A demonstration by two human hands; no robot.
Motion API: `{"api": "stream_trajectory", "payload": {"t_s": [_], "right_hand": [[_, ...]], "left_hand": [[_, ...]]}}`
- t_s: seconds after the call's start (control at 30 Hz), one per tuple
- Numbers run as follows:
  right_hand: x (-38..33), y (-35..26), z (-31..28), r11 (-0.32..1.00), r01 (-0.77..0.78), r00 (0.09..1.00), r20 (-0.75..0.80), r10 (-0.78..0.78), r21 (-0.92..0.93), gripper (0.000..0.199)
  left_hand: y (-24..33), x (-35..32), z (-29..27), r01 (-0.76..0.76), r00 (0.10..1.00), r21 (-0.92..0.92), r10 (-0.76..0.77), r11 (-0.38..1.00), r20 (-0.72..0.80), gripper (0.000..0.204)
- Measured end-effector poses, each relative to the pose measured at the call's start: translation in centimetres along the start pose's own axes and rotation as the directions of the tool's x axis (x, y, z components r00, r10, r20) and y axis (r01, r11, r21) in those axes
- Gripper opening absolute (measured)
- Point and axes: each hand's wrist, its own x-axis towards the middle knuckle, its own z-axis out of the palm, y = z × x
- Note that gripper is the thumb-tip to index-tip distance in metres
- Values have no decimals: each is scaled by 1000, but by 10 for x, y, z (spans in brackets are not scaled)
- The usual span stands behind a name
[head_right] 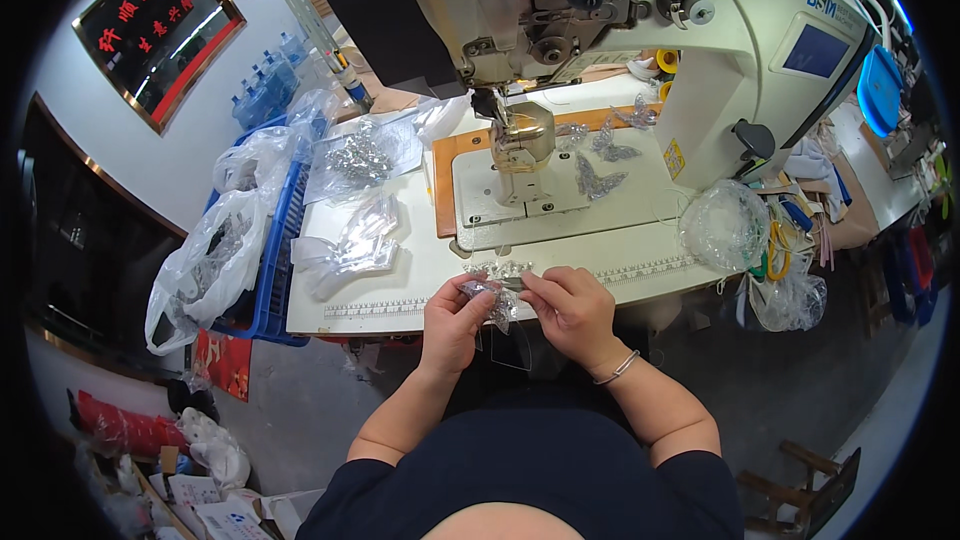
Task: The person sews small, shiny, star-shaped decorations using a sewing machine. They repeatedly pick up a decoration, place it under the needle, stitch it, and then trim the excess thread with scissors. The person handles the items one at a time throughout the process.
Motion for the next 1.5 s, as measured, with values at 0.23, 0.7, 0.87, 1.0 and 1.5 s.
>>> {"api": "stream_trajectory", "payload": {"t_s": [0.23, 0.7, 0.87, 1.0, 1.5], "right_hand": [[1, 2, 4, 998, 64, 997, -31, -64, -17, 22], [8, 1, -13, 934, 273, 962, 39, -271, -230, 31], [13, 4, -17, 921, 335, 942, 97, -322, -199, 31], [12, 8, -13, 959, 261, 963, 90, -252, -108, 29], [-3, 4, -3, 928, -170, 986, 51, 162, 331, 20]], "left_hand": [[1, -1, -3, 47, 999, -27, -46, 999, 11, 31], [3, -2, -2, -26, 1000, 97, 25, 995, 15, 28], [7, -3, -2, 6, 999, 107, -11, 994, 48, 29], [7, -3, -2, 4, 997, 114, -13, 993, 73, 28], [3, -3, -6, 7, 999, 71, -10, 997, 51, 26]]}}
